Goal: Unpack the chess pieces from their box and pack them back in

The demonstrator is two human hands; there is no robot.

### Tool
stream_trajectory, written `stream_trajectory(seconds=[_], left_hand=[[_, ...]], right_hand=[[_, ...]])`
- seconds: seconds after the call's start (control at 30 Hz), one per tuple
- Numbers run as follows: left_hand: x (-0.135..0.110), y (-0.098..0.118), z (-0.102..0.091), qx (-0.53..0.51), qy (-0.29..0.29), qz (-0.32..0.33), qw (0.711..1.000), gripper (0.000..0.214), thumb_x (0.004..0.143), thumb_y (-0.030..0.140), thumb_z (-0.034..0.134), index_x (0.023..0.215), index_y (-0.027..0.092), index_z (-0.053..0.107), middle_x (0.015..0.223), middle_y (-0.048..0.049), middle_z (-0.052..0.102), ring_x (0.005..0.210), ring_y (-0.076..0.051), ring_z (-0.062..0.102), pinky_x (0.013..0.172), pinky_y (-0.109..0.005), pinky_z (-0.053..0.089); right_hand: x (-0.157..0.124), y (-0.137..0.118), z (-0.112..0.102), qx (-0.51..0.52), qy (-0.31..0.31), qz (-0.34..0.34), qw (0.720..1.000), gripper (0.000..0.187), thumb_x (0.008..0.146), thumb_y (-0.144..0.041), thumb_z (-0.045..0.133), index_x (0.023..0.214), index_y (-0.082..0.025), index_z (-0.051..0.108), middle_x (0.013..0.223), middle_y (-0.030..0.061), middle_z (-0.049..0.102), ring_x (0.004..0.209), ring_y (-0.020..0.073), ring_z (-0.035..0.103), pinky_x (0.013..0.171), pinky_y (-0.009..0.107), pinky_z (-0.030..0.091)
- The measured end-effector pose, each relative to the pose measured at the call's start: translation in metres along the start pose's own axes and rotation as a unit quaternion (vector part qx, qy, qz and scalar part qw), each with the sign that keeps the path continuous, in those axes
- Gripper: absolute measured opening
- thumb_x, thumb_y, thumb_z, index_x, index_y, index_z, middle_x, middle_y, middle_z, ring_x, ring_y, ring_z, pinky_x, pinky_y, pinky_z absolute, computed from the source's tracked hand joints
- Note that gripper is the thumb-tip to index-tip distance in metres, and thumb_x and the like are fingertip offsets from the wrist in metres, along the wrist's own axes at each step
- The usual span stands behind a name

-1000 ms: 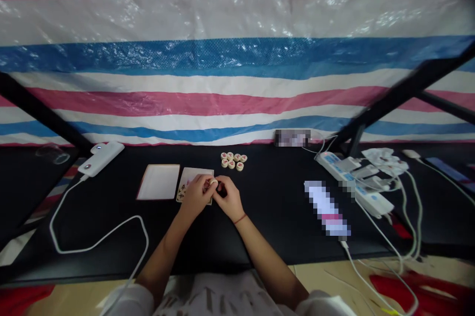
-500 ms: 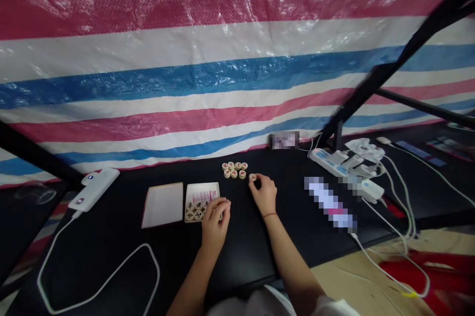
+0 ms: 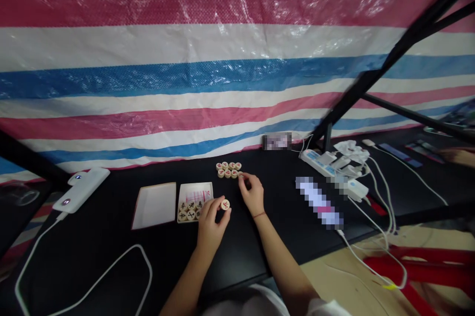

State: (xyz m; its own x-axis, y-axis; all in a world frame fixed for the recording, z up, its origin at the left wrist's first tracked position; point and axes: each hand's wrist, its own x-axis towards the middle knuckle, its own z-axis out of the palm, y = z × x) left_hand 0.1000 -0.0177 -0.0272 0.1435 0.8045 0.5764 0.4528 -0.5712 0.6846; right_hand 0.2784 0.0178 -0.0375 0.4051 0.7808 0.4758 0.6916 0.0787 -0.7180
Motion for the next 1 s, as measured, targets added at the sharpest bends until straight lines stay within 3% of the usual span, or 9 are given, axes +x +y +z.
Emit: stream_trajectory(seconds=[0.13, 0.2, 0.33, 0.4, 0.5, 0.57, 0.67, 0.8, 1.0], left_hand=[[-0.003, -0.01, 0.002, 0.054, 0.006, 0.019, 0.998, 0.023, 0.09, 0.026, 0.056, 0.112, 0.021, 0.063, 0.098, -0.0079, 0.07, 0.09, -0.022, 0.065, 0.084, -0.039, 0.051], [-0.003, -0.013, 0.003, 0.077, 0.004, 0.023, 0.997, 0.023, 0.09, 0.024, 0.055, 0.111, 0.021, 0.063, 0.097, -0.0076, 0.07, 0.091, -0.022, 0.065, 0.084, -0.039, 0.05], [0.0, -0.015, -0.008, 0.119, -0.039, 0.035, 0.992, 0.03, 0.09, 0.024, 0.054, 0.12, 0.022, 0.059, 0.104, -0.0082, 0.069, 0.098, -0.023, 0.064, 0.09, -0.041, 0.048], [0.001, -0.02, -0.023, 0.148, -0.053, 0.034, 0.987, 0.04, 0.088, 0.031, 0.06, 0.126, 0.021, 0.055, 0.113, -0.0106, 0.066, 0.105, -0.026, 0.061, 0.095, -0.043, 0.046], [0.001, -0.036, -0.056, 0.204, -0.058, 0.028, 0.977, 0.047, 0.085, 0.038, 0.063, 0.128, 0.022, 0.054, 0.121, -0.0122, 0.063, 0.113, -0.029, 0.057, 0.1, -0.045, 0.042], [0.0, -0.051, -0.076, 0.238, -0.059, 0.036, 0.969, 0.05, 0.082, 0.041, 0.064, 0.127, 0.022, 0.055, 0.125, -0.0134, 0.061, 0.116, -0.03, 0.056, 0.1, -0.046, 0.042], [-0.003, -0.067, -0.095, 0.271, -0.113, 0.052, 0.954, 0.054, 0.08, 0.045, 0.066, 0.128, 0.024, 0.056, 0.13, -0.0124, 0.06, 0.119, -0.031, 0.056, 0.102, -0.046, 0.039], [-0.005, -0.072, -0.1, 0.302, -0.152, 0.047, 0.94, 0.052, 0.078, 0.045, 0.067, 0.126, 0.027, 0.058, 0.128, -0.0096, 0.063, 0.118, -0.03, 0.058, 0.105, -0.048, 0.033], [-0.005, -0.067, -0.094, 0.319, -0.155, 0.016, 0.935, 0.046, 0.078, 0.041, 0.069, 0.122, 0.029, 0.061, 0.124, -0.0075, 0.065, 0.116, -0.029, 0.058, 0.099, -0.046, 0.034]], right_hand=[[-0.031, -0.043, -0.009, 0.167, -0.18, -0.041, 0.969, 0.023, 0.084, -0.034, 0.061, 0.103, -0.02, 0.065, 0.085, 0.003, 0.068, 0.07, 0.0155, 0.06, 0.067, 0.028, 0.049], [-0.044, -0.058, -0.011, 0.181, -0.214, -0.037, 0.959, 0.026, 0.079, -0.03, 0.066, 0.103, -0.02, 0.065, 0.083, 0.0016, 0.067, 0.068, 0.0146, 0.059, 0.064, 0.027, 0.05], [-0.043, -0.053, -0.009, 0.171, -0.184, -0.02, 0.968, 0.025, 0.083, -0.029, 0.062, 0.106, -0.02, 0.067, 0.091, 0.004, 0.068, 0.072, 0.0147, 0.06, 0.066, 0.026, 0.051], [-0.03, -0.033, -0.008, 0.138, -0.124, -0.006, 0.983, 0.027, 0.085, -0.031, 0.059, 0.107, -0.018, 0.067, 0.101, 0.0085, 0.065, 0.078, 0.0168, 0.061, 0.069, 0.029, 0.052], [-0.005, 0.004, -0.006, 0.035, -0.027, 0.032, 0.999, 0.032, 0.083, -0.031, 0.056, 0.109, -0.015, 0.066, 0.098, 0.0112, 0.063, 0.077, 0.0196, 0.06, 0.074, 0.035, 0.052], [0.008, 0.024, -0.003, -0.018, -0.019, 0.026, 0.999, 0.036, 0.081, -0.032, 0.056, 0.112, -0.014, 0.062, 0.093, 0.0105, 0.065, 0.08, 0.0225, 0.059, 0.077, 0.039, 0.05], [0.016, 0.038, 0.002, -0.073, -0.042, -0.006, 0.996, 0.026, 0.082, -0.033, 0.055, 0.102, -0.017, 0.062, 0.092, 0.0095, 0.067, 0.085, 0.0248, 0.058, 0.08, 0.04, 0.047], [0.016, 0.037, 0.008, -0.114, -0.051, -0.03, 0.992, 0.019, 0.087, -0.033, 0.051, 0.095, -0.02, 0.062, 0.093, 0.0083, 0.068, 0.088, 0.0246, 0.058, 0.079, 0.036, 0.043], [0.019, 0.039, 0.01, -0.132, -0.054, -0.032, 0.989, 0.022, 0.088, -0.033, 0.05, 0.1, -0.02, 0.063, 0.096, 0.0085, 0.068, 0.088, 0.0241, 0.057, 0.077, 0.035, 0.042]])
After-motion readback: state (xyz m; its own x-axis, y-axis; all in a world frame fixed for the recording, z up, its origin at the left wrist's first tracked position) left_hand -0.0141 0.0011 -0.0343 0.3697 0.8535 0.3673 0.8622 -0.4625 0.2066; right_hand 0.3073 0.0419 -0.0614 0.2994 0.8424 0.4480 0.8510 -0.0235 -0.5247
